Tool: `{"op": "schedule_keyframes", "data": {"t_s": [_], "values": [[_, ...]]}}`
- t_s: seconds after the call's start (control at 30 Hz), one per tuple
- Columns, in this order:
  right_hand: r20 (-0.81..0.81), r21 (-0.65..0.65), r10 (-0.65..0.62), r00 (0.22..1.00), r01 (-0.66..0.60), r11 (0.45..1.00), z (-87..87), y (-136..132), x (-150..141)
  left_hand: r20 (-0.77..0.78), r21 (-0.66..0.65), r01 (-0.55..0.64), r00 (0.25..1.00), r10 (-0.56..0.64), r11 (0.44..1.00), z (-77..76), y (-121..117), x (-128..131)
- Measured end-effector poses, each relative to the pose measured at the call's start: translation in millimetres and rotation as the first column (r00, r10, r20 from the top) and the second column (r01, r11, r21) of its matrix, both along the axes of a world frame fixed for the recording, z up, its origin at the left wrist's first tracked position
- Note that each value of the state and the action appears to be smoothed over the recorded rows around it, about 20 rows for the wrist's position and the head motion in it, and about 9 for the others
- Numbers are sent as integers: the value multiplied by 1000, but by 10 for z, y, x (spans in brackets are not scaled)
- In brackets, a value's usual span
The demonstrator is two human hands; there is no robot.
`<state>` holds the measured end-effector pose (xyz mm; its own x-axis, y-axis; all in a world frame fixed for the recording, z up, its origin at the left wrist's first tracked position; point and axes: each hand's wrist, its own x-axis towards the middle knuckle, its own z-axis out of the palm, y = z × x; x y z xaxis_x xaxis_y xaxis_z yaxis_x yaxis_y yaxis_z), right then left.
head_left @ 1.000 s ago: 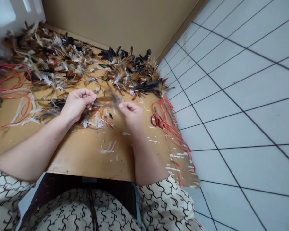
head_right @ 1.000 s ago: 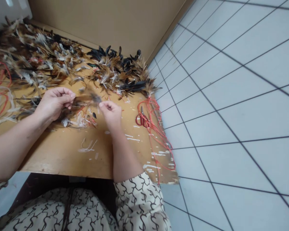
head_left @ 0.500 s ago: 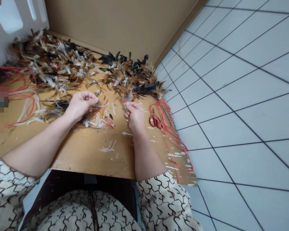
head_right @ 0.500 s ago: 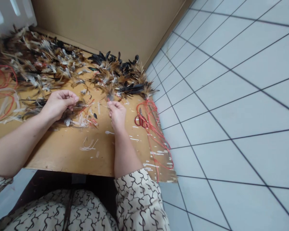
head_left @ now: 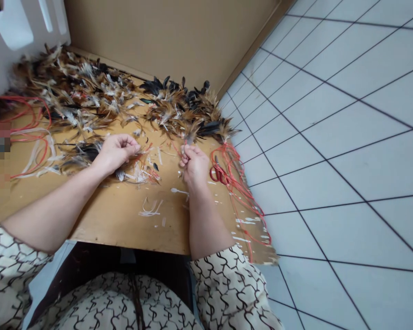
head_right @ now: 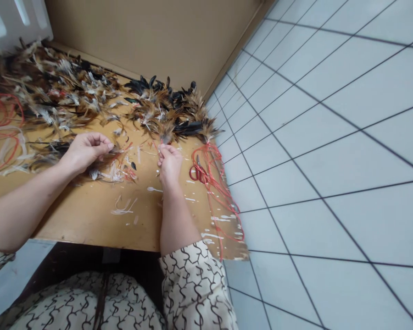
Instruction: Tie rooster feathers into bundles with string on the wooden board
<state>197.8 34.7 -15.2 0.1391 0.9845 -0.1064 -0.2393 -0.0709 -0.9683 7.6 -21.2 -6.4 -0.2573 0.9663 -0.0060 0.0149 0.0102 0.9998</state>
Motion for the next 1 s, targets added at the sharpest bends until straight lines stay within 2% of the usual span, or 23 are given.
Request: {"op": "schedule_keyframes", "data": {"t_s": [0.2, 0.33, 0.43, 0.57, 0.63, 0.7, 0.8, 0.87, 0.93, 1.0], "values": [[35, -28, 63, 997, -63, 998, -66, -60, -86, -23, -34, 6, 1000, -6, 999, 35, -14, 16], [65, -36, 104, 992, -102, 994, -15, 15, -124, -38, -60, 6, 999, -8, 998, 92, -30, 34], [118, -28, 121, 986, -118, 993, 86, 253, -113, -57, -74, 20, 998, -24, 997, 114, -37, 43], [304, 53, 119, 945, -141, 989, 207, 698, -36, -55, -92, 15, 998, -20, 996, 124, -33, 47], [409, 124, 31, 912, -89, 988, 224, 858, 15, -50, -94, 13, 999, -18, 995, 127, -29, 46], [569, 157, -32, 822, -70, 985, 203, 931, 69, -46, -98, 11, 999, -16, 995, 123, -26, 44], [799, 78, -26, 601, -61, 995, 118, 914, 151, -56, -95, 9, 998, -14, 995, 105, -25, 47], [849, 61, -21, 529, -59, 996, 48, 874, 197, -71, -91, 10, 997, -17, 996, 89, -28, 55], [916, 62, -27, 400, -74, 995, -16, 852, 226, -76, -97, 15, 997, -23, 995, 79, -31, 66], [950, 63, -32, 309, -91, 994, -65, 856, 234, -71, -100, 23, 997, -31, 995, 75, -32, 77]]}}
